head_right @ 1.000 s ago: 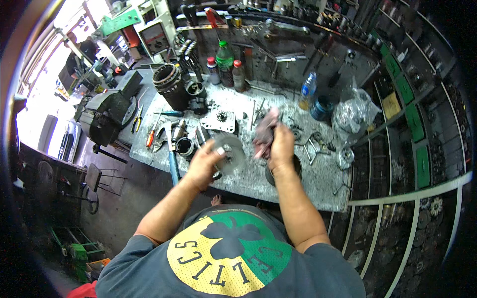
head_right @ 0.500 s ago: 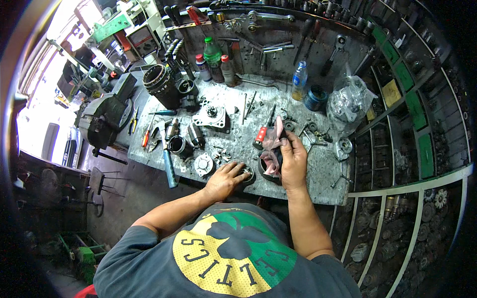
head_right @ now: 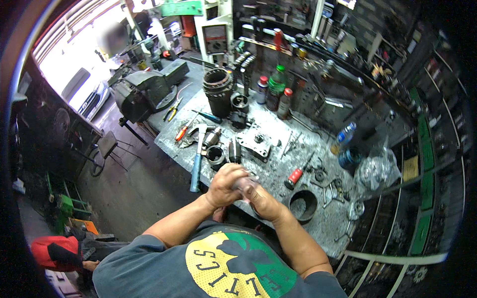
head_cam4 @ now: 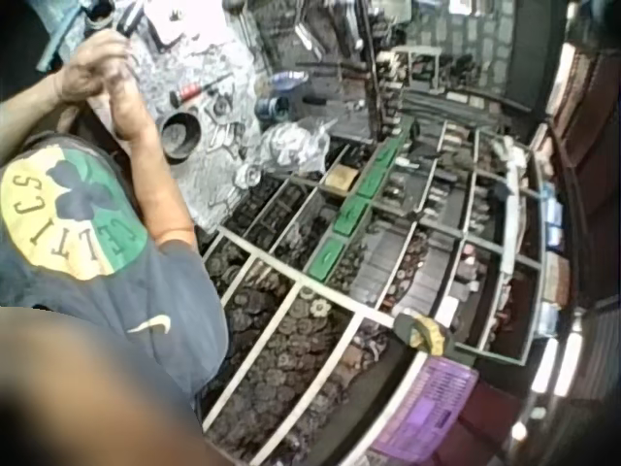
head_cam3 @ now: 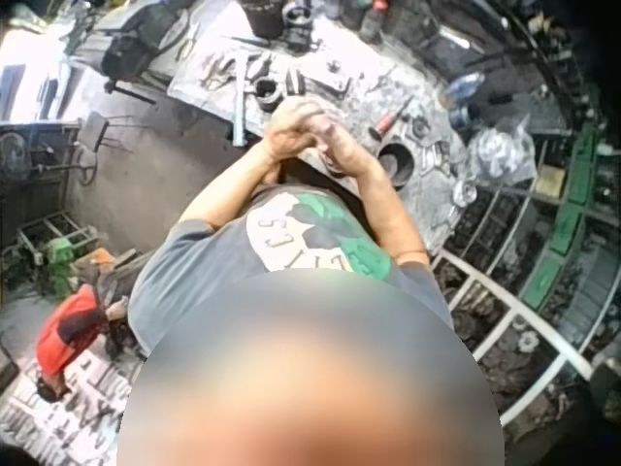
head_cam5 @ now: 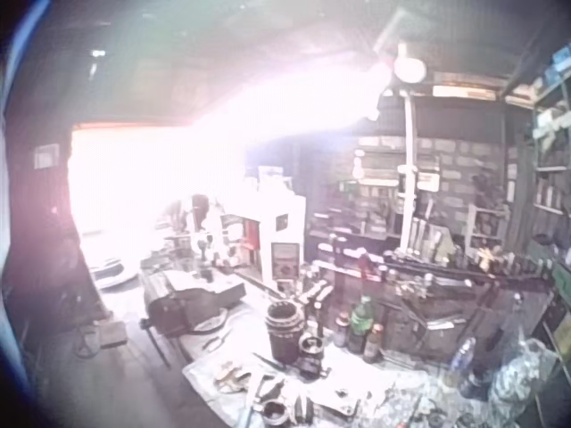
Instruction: The person assembles a mechanical component on a workbench, inserting a cylindrical part into a housing, adding a gear, and securing it with a bolt. They handle multiple small parts and tools, including a screwdriver, while other people work in the background.
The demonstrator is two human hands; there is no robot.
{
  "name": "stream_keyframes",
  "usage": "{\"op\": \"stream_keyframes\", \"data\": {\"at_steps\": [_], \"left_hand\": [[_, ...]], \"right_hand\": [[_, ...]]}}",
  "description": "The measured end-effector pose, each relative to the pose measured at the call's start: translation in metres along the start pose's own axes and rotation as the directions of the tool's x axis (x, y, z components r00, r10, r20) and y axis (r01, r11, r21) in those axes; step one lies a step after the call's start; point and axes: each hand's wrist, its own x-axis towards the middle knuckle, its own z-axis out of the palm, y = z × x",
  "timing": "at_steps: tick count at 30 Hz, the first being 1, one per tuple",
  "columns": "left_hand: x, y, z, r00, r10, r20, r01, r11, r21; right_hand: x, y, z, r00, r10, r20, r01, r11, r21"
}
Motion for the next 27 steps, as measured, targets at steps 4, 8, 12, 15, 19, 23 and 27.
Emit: {"op": "stream_keyframes", "data": {"at_steps": [4,8,12,15,19,23,27], "left_hand": [[-0.034,-0.023,-0.067,0.719,-0.688,-0.1,0.359,0.491,-0.794],[-0.076,-0.032,-0.159,0.688,-0.691,-0.223,0.178,0.458,-0.871],[-0.119,-0.019,-0.217,0.632,-0.756,-0.171,-0.007,0.215,-0.977],[-0.152,-0.002,-0.222,0.563,-0.809,-0.17,-0.164,0.092,-0.982],[-0.186,0.011,-0.212,0.491,-0.808,-0.327,-0.314,0.186,-0.931],[-0.195,0.016,-0.209,0.466,-0.81,-0.357,-0.3,0.236,-0.925],[-0.169,0.01,-0.203,0.447,-0.802,-0.398,-0.29,0.291,-0.912]], "right_hand": [[0.072,-0.037,-0.023,0.988,0.014,0.151,0.084,0.777,-0.624],[0.196,-0.03,-0.044,0.993,-0.105,0.056,0.089,0.339,-0.937],[0.319,0.019,-0.061,0.912,0.17,0.373,0.402,-0.186,-0.897],[0.367,0.064,-0.068,0.759,0.508,0.408,0.611,-0.338,-0.716],[0.379,0.094,-0.072,0.658,0.597,0.459,0.737,-0.384,-0.556],[0.372,0.08,-0.062,0.736,0.495,0.462,0.646,-0.309,-0.698],[0.337,0.017,-0.047,0.964,0.019,0.264,0.264,-0.004,-0.964]]}}
